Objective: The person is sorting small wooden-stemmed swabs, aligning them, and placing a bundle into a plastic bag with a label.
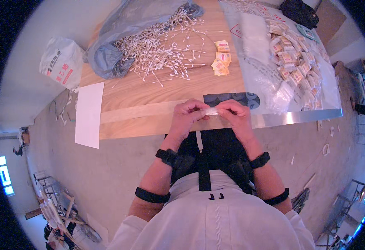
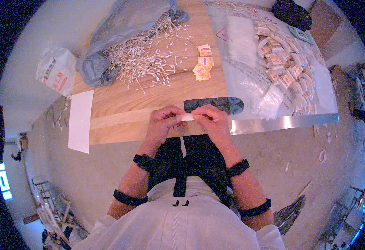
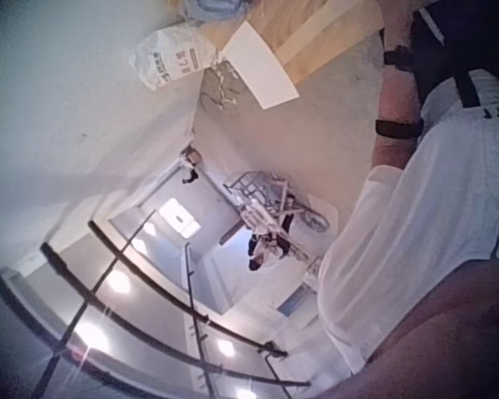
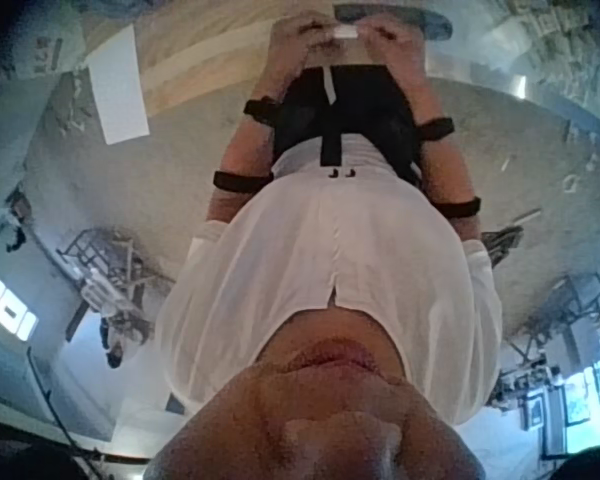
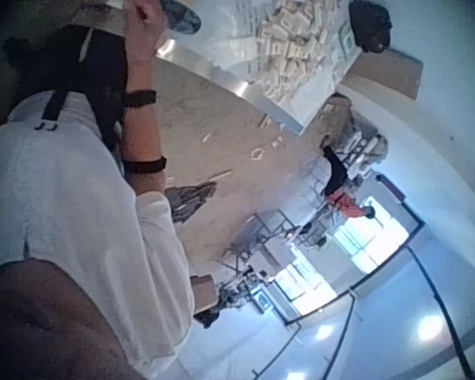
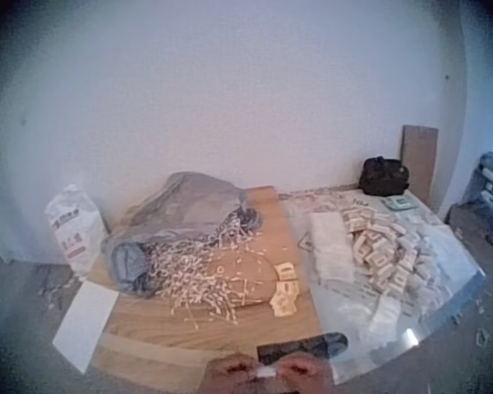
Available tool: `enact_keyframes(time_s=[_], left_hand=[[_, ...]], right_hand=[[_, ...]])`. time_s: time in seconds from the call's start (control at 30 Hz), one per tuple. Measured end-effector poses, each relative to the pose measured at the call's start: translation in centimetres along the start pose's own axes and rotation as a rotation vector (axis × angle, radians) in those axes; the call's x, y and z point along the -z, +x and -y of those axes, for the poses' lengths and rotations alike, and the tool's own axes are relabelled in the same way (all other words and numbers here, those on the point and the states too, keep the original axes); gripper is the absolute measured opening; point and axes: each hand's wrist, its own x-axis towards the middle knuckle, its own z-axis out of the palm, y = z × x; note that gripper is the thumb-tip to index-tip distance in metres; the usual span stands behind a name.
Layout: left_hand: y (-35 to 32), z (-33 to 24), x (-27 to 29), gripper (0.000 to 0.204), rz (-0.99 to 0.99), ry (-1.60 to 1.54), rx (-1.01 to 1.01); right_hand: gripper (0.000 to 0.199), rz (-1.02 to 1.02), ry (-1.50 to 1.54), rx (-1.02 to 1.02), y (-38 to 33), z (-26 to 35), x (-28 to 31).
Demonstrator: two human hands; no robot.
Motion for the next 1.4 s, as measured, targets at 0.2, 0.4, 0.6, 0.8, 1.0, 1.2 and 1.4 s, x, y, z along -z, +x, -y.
enact_keyframes(time_s=[0.2,0.4,0.6,0.8,1.0,1.2,1.4], left_hand=[[-0.1,0.7,0.2,0.010,-0.032,-0.053,0.087],[0.3,-0.4,-0.2,0.008,-0.075,0.121,0.054],[-0.6,-0.1,0.0,0.007,-0.048,0.293,-0.230],[-0.4,-1.1,-0.6,0.010,-0.039,0.748,-0.461],[-1.2,-2.0,-2.2,0.011,-0.212,0.970,-0.712],[-1.6,1.2,0.3,0.011,0.089,1.156,-0.589],[-2.9,2.7,0.5,0.013,0.140,1.108,-0.486]], right_hand=[[0.005,0.028,-0.009,-0.112,0.0,0.0,0.2],[0.010,-0.028,-0.118,-0.005,0.0,0.4,-0.1],[0.012,0.007,-0.083,0.027,-0.4,1.2,-0.4],[0.010,0.046,-0.250,0.174,0.2,1.7,-0.6],[0.015,-0.096,-0.427,0.371,0.2,2.9,-1.4],[0.019,-0.120,0.115,-0.631,-1.5,2.2,-0.8],[0.021,-0.029,0.393,-0.913,-3.6,-0.3,-1.8]])
